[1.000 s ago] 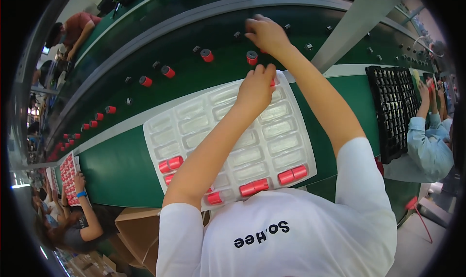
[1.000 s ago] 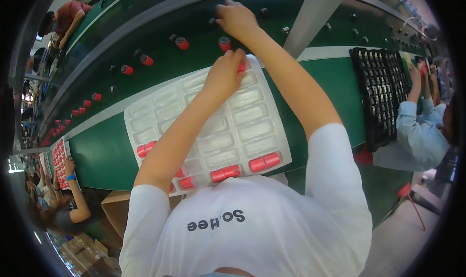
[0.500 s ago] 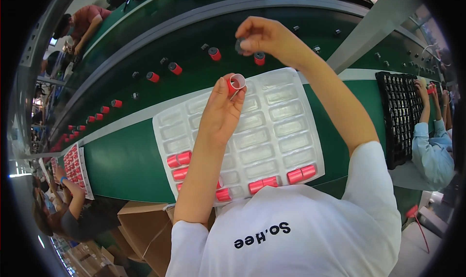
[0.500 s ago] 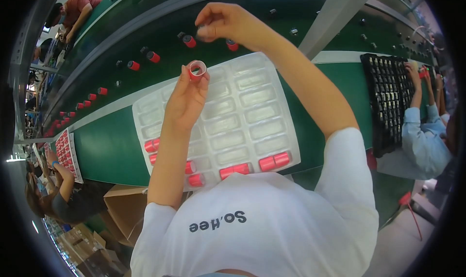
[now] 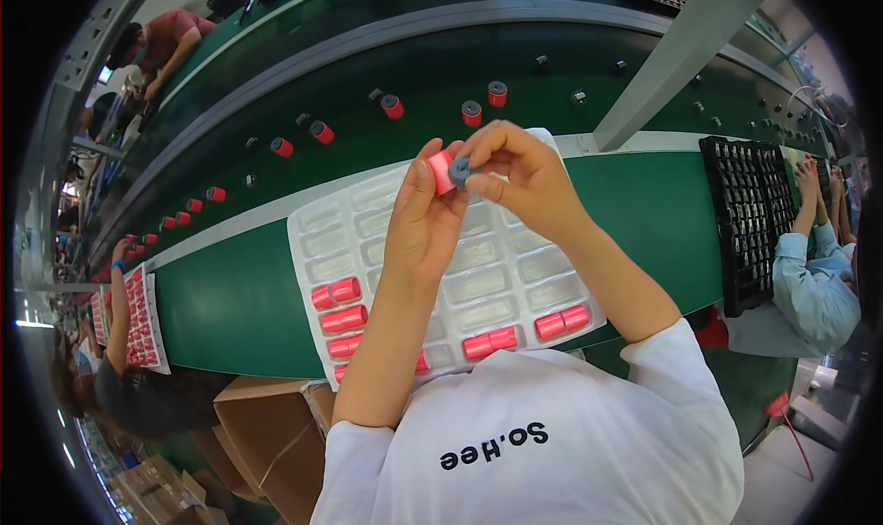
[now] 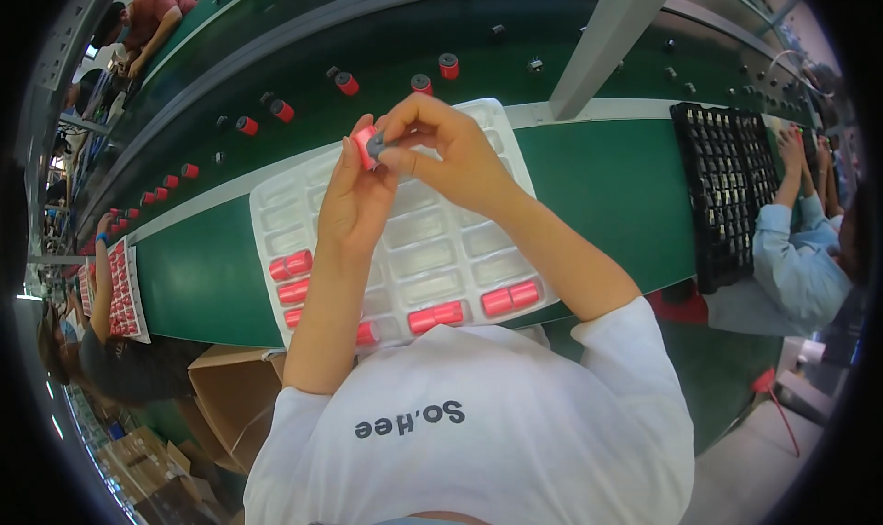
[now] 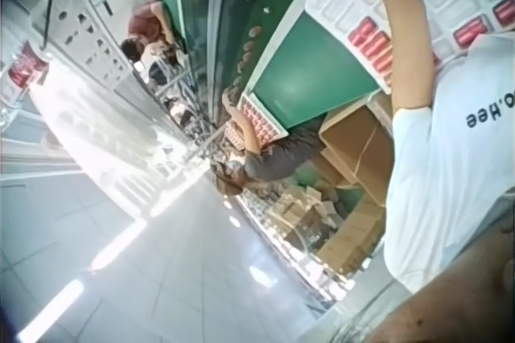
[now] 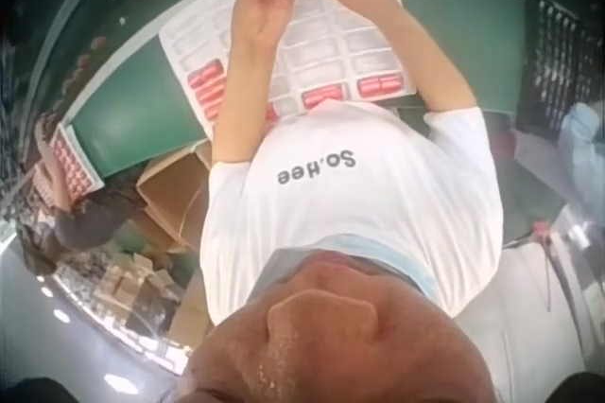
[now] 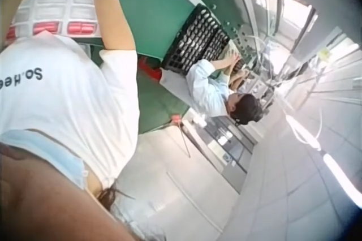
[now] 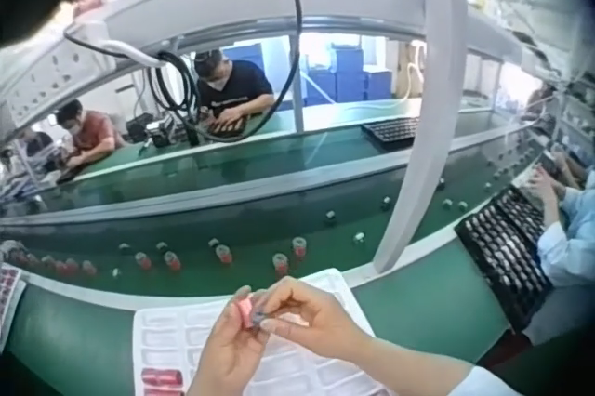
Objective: The person assembles small cylindrical components by inserting grey caps into pink tubes by hand on an assembly line.
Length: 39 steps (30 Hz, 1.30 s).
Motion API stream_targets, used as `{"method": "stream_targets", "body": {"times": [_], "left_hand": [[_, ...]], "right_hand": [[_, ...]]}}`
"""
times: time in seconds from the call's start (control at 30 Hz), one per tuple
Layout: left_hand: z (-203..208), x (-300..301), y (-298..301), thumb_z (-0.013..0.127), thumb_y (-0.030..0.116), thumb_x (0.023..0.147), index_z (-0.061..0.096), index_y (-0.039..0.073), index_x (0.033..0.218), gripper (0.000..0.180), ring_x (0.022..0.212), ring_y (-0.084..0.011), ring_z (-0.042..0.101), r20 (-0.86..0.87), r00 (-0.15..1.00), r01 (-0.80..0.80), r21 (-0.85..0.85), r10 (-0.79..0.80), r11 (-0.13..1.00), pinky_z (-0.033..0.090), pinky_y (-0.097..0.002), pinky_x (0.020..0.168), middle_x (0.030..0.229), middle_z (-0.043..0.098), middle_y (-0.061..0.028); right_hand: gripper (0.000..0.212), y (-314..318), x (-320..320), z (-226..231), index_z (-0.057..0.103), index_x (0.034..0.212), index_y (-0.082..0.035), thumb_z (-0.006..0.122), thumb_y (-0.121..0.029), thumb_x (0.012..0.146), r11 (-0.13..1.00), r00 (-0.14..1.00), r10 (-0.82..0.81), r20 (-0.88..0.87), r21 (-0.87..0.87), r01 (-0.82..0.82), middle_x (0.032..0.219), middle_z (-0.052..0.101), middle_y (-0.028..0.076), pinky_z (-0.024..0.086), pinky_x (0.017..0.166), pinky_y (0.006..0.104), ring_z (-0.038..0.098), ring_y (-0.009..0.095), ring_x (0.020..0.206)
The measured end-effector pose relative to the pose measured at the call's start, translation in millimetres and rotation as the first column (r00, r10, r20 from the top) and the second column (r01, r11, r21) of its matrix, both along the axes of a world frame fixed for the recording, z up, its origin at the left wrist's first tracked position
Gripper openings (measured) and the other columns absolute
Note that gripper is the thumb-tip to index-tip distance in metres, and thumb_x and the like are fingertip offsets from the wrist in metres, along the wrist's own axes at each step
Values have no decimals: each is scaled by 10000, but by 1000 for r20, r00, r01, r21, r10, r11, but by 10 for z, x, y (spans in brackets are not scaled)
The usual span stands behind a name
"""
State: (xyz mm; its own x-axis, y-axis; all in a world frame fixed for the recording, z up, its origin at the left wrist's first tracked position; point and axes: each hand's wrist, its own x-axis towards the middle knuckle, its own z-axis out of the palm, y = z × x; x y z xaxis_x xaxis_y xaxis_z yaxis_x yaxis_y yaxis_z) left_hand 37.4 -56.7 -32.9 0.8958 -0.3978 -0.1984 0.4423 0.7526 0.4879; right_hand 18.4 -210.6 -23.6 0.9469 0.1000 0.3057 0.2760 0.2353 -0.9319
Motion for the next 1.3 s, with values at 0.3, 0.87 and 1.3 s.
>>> {"method": "stream_targets", "body": {"times": [0.3, 0.87, 1.3], "left_hand": [[3, -61, 140, 531, 252, 976, 493, 51, 1236, 331, 1102, -212, 582, 351, 929, -29, 384, -117, 923, 454, -314, 984, 1171, 601, -147], [75, -219, 52, 715, -42, 765, 473, 38, 1227, 528, 1047, -217, 611, 659, 747, -524, 662, -83, 535, 518, -321, 912, 1099, 573, -133], [-16, -223, 6, 697, -71, 727, 592, 68, 1132, 440, 954, -231, 645, 805, 573, -756, 592, -155, 279, 520, -294, 795, 1047, 645, -95]], "right_hand": [[106, -92, -21, 166, 569, 939, -43, 636, -50, 857, 986, 992, -80, -99, 136, 93, 1035, 581, 78, 453, 893, 290, 566, 144, 955], [172, 270, -161, 85, 671, 952, -13, 681, 14, 783, 803, 883, -382, 274, -375, 464, 925, 629, 86, 510, 756, 266, 634, 180, 853], [136, 398, -270, 58, 700, 901, -8, 721, -1, 767, 656, 788, -466, 403, -441, 613, 879, 630, 103, 500, 657, 251, 637, 193, 785]]}}
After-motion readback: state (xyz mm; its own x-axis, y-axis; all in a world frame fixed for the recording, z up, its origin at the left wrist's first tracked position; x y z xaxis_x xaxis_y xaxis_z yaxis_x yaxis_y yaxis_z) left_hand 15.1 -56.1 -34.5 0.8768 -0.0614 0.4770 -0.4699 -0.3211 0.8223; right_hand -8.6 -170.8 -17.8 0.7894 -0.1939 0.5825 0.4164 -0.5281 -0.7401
